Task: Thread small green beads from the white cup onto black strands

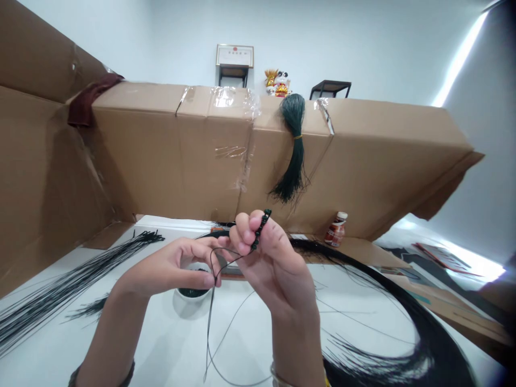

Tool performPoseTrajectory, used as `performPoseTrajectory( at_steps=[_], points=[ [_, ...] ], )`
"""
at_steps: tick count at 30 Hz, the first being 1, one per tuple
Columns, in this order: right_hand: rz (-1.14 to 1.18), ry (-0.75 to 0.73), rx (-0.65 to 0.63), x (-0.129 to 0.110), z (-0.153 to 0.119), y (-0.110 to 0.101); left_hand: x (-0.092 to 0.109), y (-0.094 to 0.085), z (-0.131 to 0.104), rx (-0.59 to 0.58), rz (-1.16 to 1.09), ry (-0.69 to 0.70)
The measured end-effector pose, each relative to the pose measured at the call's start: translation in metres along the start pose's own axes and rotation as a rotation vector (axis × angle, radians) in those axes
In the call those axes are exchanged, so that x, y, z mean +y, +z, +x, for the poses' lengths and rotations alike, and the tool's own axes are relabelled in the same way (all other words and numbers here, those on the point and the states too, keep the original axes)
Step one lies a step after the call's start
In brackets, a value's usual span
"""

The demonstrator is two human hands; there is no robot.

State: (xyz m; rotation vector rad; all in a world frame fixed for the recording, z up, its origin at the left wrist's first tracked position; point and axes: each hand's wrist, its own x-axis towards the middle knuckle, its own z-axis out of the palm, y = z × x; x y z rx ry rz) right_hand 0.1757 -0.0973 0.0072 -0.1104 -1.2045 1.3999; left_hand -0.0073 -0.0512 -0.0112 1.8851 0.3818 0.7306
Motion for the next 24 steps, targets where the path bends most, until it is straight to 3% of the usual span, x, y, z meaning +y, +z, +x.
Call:
performPoseTrajectory(
  at_steps=[9,16,24],
  points=[
    [0.025,-0.003,0.008,0.0047,0.0016,0.0033,0.0029,0.0031,-0.0004,0.001,0.042,0.020],
    [0.089,-0.077,0.076,0.0087,0.0054,0.0080,0.0058,0.0062,-0.0007,-0.024,-0.005,0.063],
    [0.075,-0.146,0.201,0.0033,0.0068,0.0047,0.0027,0.0046,0.0017,-0.086,0.091,0.076]
  ],
)
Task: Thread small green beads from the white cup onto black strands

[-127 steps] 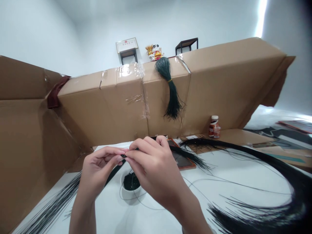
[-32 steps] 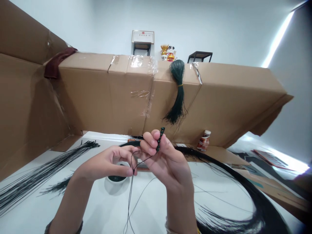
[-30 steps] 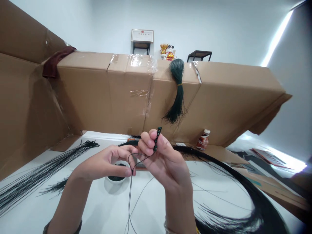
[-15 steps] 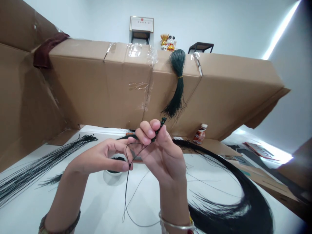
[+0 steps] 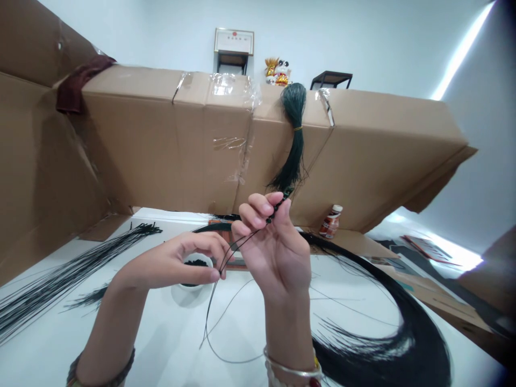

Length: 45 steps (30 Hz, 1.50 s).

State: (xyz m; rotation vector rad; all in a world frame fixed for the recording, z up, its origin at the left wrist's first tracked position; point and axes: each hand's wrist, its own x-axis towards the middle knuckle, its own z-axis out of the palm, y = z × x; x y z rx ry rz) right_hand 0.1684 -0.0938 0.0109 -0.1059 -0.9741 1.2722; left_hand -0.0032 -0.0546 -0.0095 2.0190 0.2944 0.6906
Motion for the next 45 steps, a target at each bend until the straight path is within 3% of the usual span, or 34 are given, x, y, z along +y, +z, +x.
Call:
performPoseTrajectory(
  at_steps=[7,13,20,26,32,39,45],
  points=[
    [0.012,-0.002,0.043,-0.007,-0.002,-0.002,-0.004,-0.008,-0.006,-0.014,0.054,-0.022],
    [0.016,0.035,-0.013,-0.011,-0.011,0.004,-0.002,-0.012,-0.008,0.004,0.076,-0.018],
    [-0.174,0.000,-0.005,0.007,-0.010,0.009,0.000,-0.008,-0.009,0.029,-0.007,0.020],
    [-0.444,0.006,-0.033,0.022,-0.002,0.004,-0.001,-0.003,-0.011,0.237,-0.155,-0.009],
    [-0.434,0.016,-0.035,0.023,0.002,0.000,0.000,0.005,-0.006,0.411,-0.184,0.019],
    [-0.366,0.072,-0.091,0.023,0.003,-0.003,0.001,0.010,0.001,0.496,-0.279,0.033],
    [-0.469,0.095,-0.092,0.021,0.004,-0.006,0.000,0.011,0.006,0.570,-0.249,-0.009]
  ],
)
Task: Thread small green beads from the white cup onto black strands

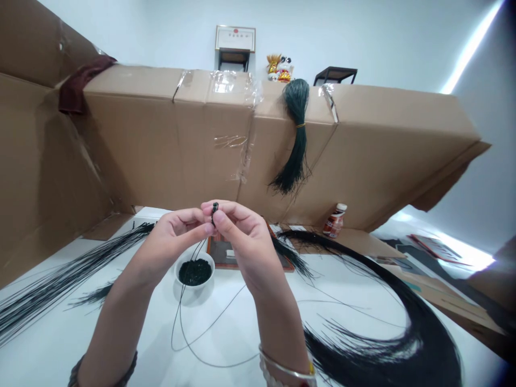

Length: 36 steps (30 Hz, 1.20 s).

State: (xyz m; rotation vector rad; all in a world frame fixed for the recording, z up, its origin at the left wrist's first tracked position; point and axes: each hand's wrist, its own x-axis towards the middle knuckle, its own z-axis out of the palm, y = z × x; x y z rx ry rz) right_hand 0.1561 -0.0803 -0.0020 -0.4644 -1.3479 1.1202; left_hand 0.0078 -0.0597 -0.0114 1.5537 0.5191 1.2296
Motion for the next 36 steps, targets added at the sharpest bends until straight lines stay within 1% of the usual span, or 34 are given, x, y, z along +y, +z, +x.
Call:
performPoseTrajectory(
  at_steps=[3,5,7,10,11,13,17,22,25,29,33,36],
  points=[
    [-0.073,-0.002,0.006,-0.003,0.000,-0.002,0.000,0.001,0.000,0.012,0.031,-0.001],
    [-0.159,-0.050,0.044,-0.005,0.000,-0.004,0.000,0.000,0.001,0.034,0.058,-0.010],
    [-0.282,-0.172,0.137,-0.008,-0.001,-0.007,0.001,-0.001,0.001,0.086,0.099,-0.021],
    [-0.528,-0.386,0.305,-0.012,-0.002,-0.009,0.002,-0.001,0.001,0.157,0.151,-0.024],
    [-0.606,-0.436,0.334,-0.013,-0.003,-0.009,0.003,-0.001,0.001,0.171,0.162,-0.019],
    [-0.715,-0.483,0.334,-0.015,-0.004,-0.009,0.003,0.000,0.001,0.185,0.182,-0.010],
    [-0.772,-0.475,0.260,-0.015,-0.005,-0.010,0.003,0.000,0.000,0.186,0.228,0.004],
    [-0.812,-0.492,0.245,-0.012,-0.004,-0.011,0.003,0.002,0.000,0.219,0.235,0.018],
    [-0.818,-0.445,0.222,-0.010,-0.002,-0.013,0.005,0.004,0.001,0.251,0.209,0.001],
    [-0.772,-0.369,0.232,-0.007,0.001,-0.015,0.007,0.005,0.002,0.283,0.192,-0.035],
    [-0.768,-0.358,0.241,-0.005,0.003,-0.015,0.006,0.004,0.001,0.328,0.201,-0.037],
    [-0.777,-0.356,0.235,-0.005,0.004,-0.016,0.005,0.002,0.001,0.332,0.197,-0.036]
  ],
)
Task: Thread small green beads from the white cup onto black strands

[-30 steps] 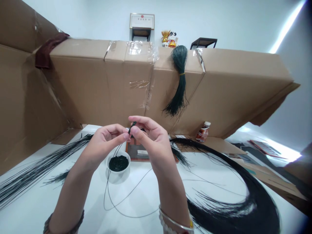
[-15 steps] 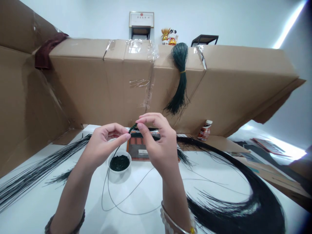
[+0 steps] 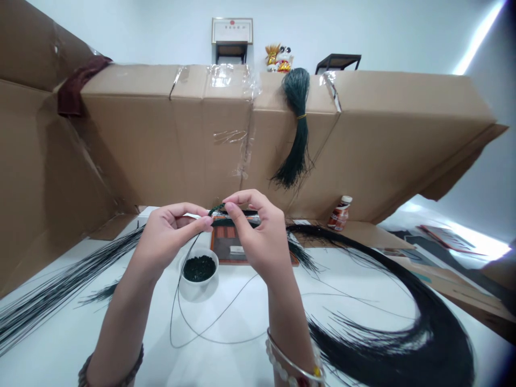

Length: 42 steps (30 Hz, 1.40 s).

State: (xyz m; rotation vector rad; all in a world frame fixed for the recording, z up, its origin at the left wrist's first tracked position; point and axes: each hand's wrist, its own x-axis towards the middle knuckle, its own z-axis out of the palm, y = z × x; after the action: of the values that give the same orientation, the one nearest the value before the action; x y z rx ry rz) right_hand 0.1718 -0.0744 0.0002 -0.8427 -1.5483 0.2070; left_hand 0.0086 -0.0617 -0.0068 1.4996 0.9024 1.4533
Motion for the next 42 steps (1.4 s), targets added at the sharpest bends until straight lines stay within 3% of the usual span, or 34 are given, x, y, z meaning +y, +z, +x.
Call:
performPoseTrajectory(
  at_steps=[11,15,21,31,38,42],
  points=[
    [-0.050,-0.017,-0.013,-0.001,0.000,0.001,-0.003,-0.003,0.005,-0.046,0.009,-0.030],
    [0.039,0.034,-0.037,-0.001,-0.002,0.004,-0.005,-0.003,0.007,-0.039,0.026,-0.027],
    [0.059,0.095,-0.033,0.001,0.000,0.005,-0.009,-0.002,0.008,0.012,0.094,0.002],
    [0.102,0.289,-0.139,0.005,0.001,0.005,-0.007,0.002,0.006,0.140,0.134,0.056],
    [0.269,0.349,-0.253,0.019,0.006,0.002,-0.012,0.006,0.008,0.145,0.299,0.088],
    [0.297,0.438,-0.262,0.023,0.006,0.008,-0.014,0.006,0.007,0.141,0.489,0.214]
  ],
)
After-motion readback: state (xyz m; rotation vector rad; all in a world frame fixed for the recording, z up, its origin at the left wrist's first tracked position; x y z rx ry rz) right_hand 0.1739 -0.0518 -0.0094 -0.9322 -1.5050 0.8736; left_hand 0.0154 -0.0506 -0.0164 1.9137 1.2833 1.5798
